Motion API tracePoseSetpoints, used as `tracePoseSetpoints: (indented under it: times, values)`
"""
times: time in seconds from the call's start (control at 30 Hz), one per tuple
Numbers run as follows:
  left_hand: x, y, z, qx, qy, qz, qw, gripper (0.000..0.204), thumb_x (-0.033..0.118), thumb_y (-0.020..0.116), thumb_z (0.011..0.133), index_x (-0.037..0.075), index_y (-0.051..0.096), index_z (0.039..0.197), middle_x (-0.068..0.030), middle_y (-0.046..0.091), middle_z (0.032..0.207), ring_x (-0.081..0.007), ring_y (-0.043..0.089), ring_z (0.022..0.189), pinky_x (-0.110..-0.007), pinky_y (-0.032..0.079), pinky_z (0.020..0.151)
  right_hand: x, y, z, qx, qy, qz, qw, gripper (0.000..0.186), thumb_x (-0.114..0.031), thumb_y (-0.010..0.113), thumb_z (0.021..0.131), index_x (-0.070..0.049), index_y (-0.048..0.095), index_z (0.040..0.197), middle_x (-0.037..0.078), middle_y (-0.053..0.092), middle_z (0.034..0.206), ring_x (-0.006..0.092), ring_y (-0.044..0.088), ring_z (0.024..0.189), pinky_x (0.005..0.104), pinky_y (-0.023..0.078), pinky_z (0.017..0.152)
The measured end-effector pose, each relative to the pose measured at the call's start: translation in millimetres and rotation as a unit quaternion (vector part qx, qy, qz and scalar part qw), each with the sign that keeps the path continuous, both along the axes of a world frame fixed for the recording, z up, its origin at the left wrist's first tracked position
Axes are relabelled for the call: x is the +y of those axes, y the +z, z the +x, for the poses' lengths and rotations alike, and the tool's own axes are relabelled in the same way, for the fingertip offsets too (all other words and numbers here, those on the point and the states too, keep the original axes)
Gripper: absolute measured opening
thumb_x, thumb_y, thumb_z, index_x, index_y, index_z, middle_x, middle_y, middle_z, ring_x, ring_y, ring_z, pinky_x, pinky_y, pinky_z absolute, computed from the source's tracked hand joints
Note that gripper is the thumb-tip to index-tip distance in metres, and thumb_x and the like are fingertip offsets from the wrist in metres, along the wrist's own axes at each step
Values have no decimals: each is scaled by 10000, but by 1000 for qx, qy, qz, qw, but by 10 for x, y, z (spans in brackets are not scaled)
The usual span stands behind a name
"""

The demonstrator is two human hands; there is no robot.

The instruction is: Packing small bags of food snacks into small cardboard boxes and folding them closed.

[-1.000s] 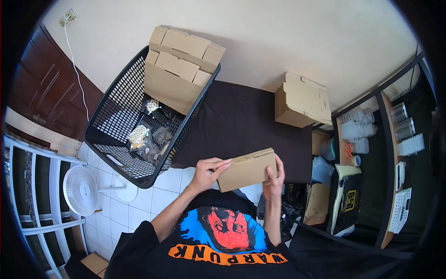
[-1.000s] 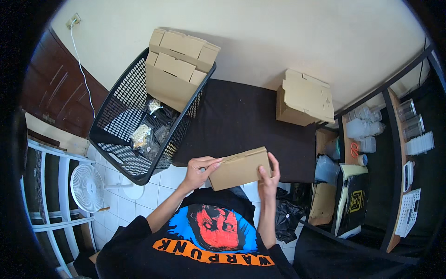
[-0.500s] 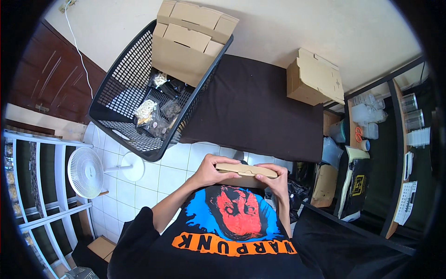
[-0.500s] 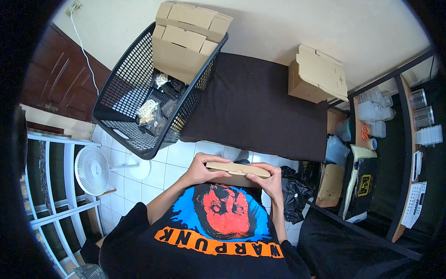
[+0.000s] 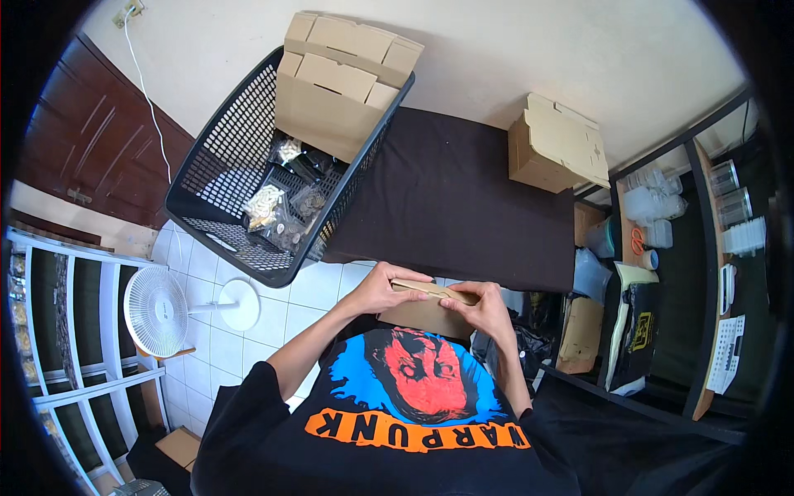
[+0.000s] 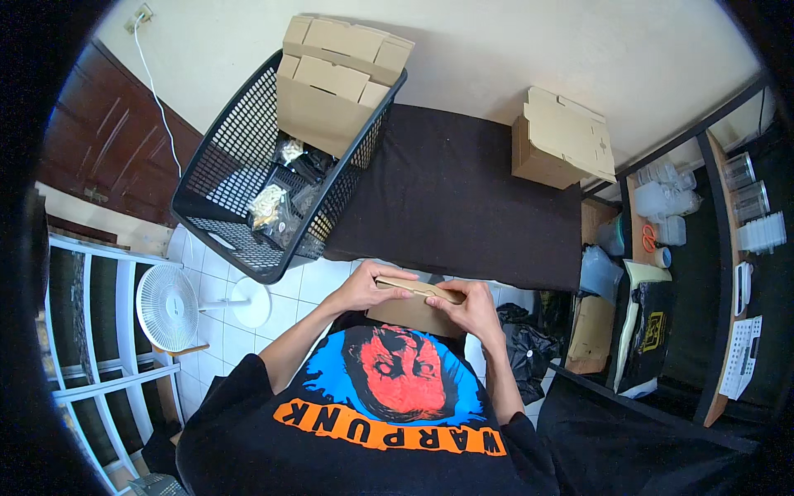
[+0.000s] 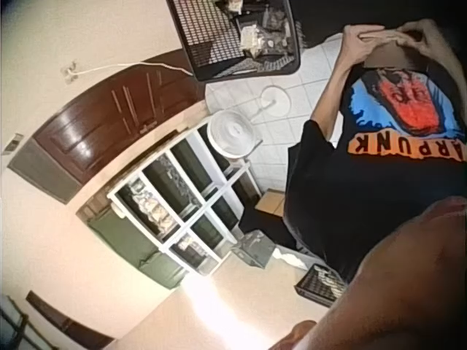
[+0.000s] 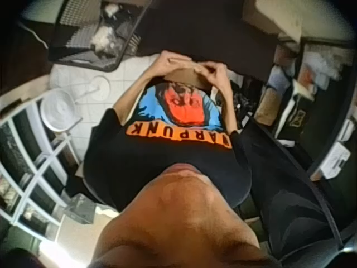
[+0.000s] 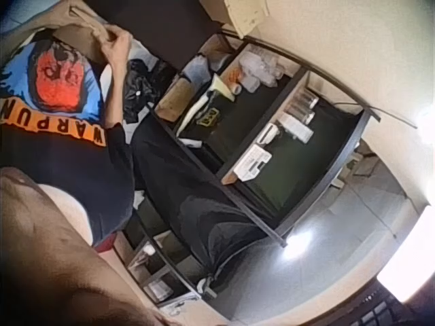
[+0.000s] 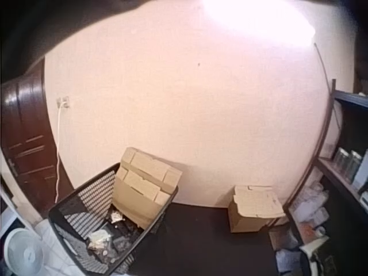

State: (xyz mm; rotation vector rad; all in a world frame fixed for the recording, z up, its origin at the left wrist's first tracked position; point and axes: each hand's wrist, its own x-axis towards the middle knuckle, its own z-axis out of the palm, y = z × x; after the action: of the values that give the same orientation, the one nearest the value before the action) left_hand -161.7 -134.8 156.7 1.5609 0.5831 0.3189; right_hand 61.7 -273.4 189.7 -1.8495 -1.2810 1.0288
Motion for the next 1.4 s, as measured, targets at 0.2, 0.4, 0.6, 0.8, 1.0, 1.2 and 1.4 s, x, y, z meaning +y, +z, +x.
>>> tracePoseSetpoints:
  times: [0.2,0.4,0.6,0.8,1.0,1.2,1.4]
  values:
    - [55,-122,-42,-13,-19,-64,998,290,184,764,970,52,766,1229,-128,778,1179,-138,711,1061,-289,549,949,178,-2,-73,-50,31,28,998,443,-401,860,821,2,810,1000,197,782,889,294,778,806,371,585,754]
    - [140,-378,83,-18,93,-62,994,510,254,783,961,5,637,1382,-204,706,1293,-200,694,1124,-332,552,968,240,-293,43,-9,-16,-1,1000,410,-374,860,835,3,815,989,175,788,856,243,772,784,364,584,737]
    - [342,-670,369,106,381,163,904,472,309,792,909,-2,628,1223,-224,656,1184,-352,659,1083,-436,533,938,582,-1137,409,317,-323,30,891,345,-349,746,998,-6,785,988,-3,733,868,77,633,762,257,503,712]
    - [496,-1013,1071,220,204,251,921,739,392,778,899,-35,509,1438,-309,490,1438,-474,477,1349,-534,402,1122,610,-2102,528,330,-182,-126,918,310,-313,728,996,-4,755,1007,102,757,905,191,734,777,349,607,688]
    - [669,-1208,1129,315,190,284,885,1142,281,963,670,40,326,1588,-340,372,1538,-520,414,1389,-619,382,1120,679,-2125,1106,192,-297,-40,934,180,-73,722,941,46,738,1076,136,763,912,193,746,746,292,601,638]
    - [861,-1553,1123,341,142,272,888,1169,37,921,642,41,281,1620,-323,302,1628,-502,352,1469,-558,358,1197,1253,-2146,1573,-62,-138,-17,988,384,-121,795,817,-33,742,1187,209,742,1154,281,743,955,369,587,875]
    - [1235,-1476,1010,290,1,202,936,887,122,749,785,17,383,1586,-410,240,1616,-507,340,1493,-471,299,1257,1437,-2195,1807,-138,-60,94,984,235,-113,812,821,-2,772,1024,188,761,1101,256,752,963,371,586,864]
